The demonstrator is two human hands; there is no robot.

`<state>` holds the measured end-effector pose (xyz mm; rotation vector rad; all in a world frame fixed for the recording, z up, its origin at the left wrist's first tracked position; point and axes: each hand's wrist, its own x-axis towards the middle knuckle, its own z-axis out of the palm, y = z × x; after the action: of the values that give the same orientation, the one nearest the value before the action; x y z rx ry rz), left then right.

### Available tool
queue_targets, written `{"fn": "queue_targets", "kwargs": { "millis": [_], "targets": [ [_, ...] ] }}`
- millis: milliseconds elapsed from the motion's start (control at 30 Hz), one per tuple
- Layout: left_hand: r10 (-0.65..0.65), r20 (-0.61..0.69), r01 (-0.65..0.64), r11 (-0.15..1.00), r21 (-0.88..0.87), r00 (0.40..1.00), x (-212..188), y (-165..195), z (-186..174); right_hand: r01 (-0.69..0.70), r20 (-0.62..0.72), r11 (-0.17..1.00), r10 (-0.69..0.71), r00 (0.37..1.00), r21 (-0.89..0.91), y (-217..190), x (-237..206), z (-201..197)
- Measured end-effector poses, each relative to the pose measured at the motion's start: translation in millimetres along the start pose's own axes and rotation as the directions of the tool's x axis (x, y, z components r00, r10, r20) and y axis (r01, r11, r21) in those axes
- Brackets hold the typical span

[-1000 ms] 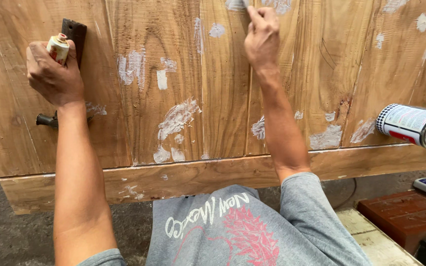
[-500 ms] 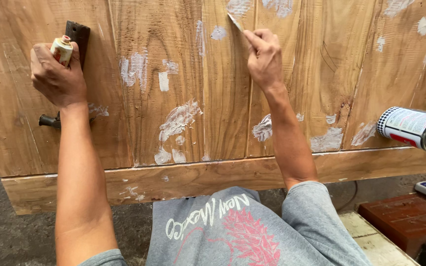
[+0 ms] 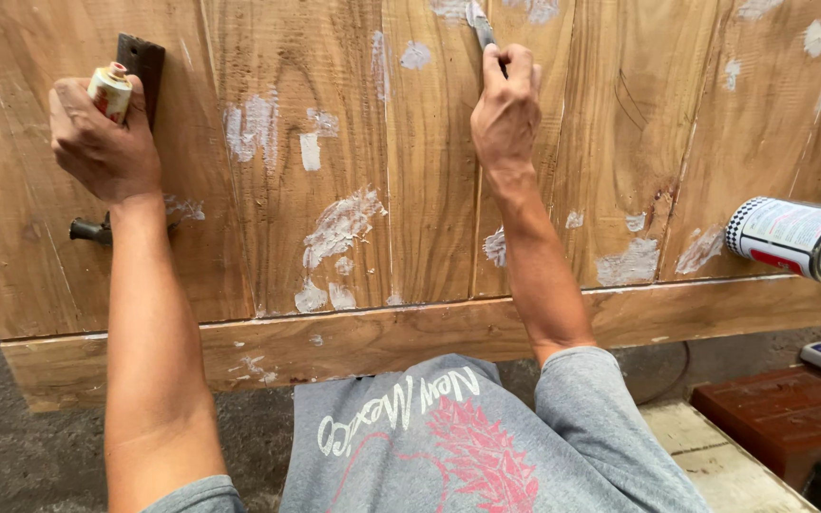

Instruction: The person squeezes wood filler from a tube onto a wooden furniture panel and uses a small knife to spread the filler over holes and surface defects, moving between different spots across the panel and smoothing each filled area by hand and with the knife.

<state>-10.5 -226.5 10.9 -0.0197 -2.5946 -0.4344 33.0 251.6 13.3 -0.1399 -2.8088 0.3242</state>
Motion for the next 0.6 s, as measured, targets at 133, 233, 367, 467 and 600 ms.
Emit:
{"fn": "queue_targets", "kwargs": {
  "millis": [133,233,367,467,600],
  "targets": [
    [0.008,-0.008,-0.008,1.0,0.011,1.0,2.0,-1.1,1.7,-0.033,-0.073,0.993,0.042,0.996,0.117,-4.2,5.0,14.9],
    [-0.004,0.01,0.004,1.0,0.025,1.0,-0.2,-3.3,2.1,-0.038,0.001,0.986,0.039,0.999,0.163,-13.3,-4.6,26.7],
    [0.0,0.003,0.0,1.0,-0.004,1.0,-0.2,-2.8,3.7,0.085,-0.014,0.975,-0.084,0.996,0.204,-6.0,-8.0,23.8],
    [-0.013,0.009,0.013,1.0,-0.011,1.0,3.1,-2.1,4.8,0.004,-0.001,0.976,-0.004,1.0,0.216,11.7,3.8,14.2],
    [-0.014,0.007,0.014,1.0,0.024,1.0,3.2,-0.6,4.3,-0.035,0.023,0.963,0.03,0.999,0.268,16.0,1.0,13.2]
  ]
}}
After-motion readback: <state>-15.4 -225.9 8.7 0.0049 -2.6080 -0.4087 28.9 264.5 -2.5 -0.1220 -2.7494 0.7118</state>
